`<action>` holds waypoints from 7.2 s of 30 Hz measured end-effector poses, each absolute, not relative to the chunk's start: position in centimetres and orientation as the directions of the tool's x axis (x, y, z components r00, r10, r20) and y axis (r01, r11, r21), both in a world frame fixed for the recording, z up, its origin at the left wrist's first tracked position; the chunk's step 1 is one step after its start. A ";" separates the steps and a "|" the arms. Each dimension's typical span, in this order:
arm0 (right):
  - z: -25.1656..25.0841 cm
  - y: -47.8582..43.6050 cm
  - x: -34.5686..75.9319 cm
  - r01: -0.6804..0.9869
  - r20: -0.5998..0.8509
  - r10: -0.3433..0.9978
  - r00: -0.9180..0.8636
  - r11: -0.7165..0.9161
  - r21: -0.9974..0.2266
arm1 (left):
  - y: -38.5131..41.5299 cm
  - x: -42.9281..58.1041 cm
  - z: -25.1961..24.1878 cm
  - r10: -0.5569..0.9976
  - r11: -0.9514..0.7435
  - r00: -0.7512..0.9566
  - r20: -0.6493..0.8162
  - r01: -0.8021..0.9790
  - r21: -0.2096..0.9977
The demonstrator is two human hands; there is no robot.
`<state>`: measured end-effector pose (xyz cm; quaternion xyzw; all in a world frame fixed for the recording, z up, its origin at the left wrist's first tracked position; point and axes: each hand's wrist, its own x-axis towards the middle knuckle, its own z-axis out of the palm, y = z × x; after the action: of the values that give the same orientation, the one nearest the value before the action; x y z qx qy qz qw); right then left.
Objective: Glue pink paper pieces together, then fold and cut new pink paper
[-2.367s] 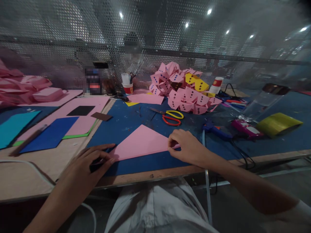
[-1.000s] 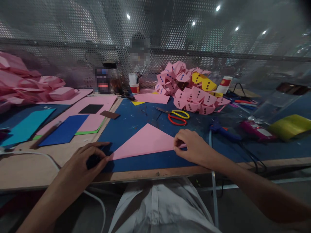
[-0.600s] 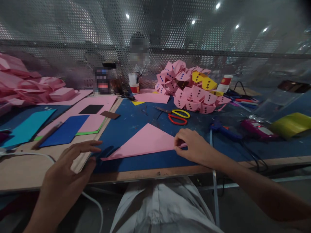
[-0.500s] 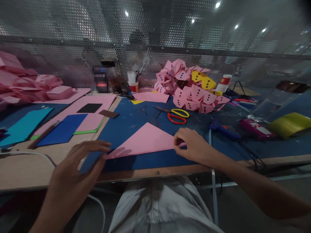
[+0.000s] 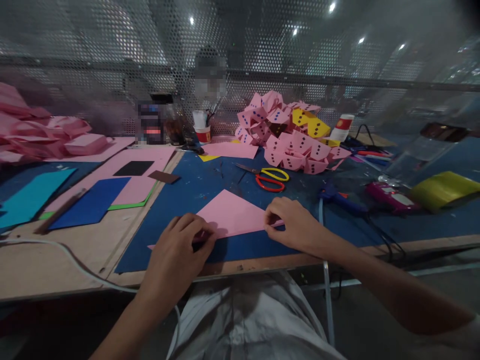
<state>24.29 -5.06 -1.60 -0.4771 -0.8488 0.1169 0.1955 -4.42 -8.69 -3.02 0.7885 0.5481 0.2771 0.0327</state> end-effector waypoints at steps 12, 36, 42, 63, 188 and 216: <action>-1.2 -5.1 24.1 0.771 0.196 0.861 -0.469 0.507 -0.385 | -8.1 -3.8 -3.1 0.895 -0.392 0.240 0.376 0.827 0.404; -0.8 -4.7 16.8 0.704 0.180 0.783 -0.595 0.616 -0.355 | -7.9 -3.4 -3.0 0.923 -0.347 0.225 0.311 0.836 0.426; -1.0 -4.7 17.6 0.726 0.193 0.809 -0.555 0.585 -0.362 | -7.7 -3.5 -3.0 0.922 -0.349 0.221 0.318 0.830 0.435; -1.0 -5.0 22.3 0.808 0.139 0.888 -0.439 0.458 -0.372 | -7.3 -4.0 -3.9 0.886 -0.416 0.254 0.387 0.803 0.426; -1.0 -4.4 23.8 0.649 0.198 0.788 -0.583 0.599 -0.469 | -9.2 -5.9 -3.3 0.945 -0.273 0.148 0.291 0.849 0.453; -1.0 -4.5 24.0 0.646 0.197 0.789 -0.582 0.596 -0.477 | -9.5 -7.1 -3.6 0.930 -0.285 0.141 0.340 0.862 0.421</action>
<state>23.96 -4.50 -0.96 -0.4118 -0.8711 0.1800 0.1981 -7.10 -9.50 -3.57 0.7528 0.5949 0.2749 0.0621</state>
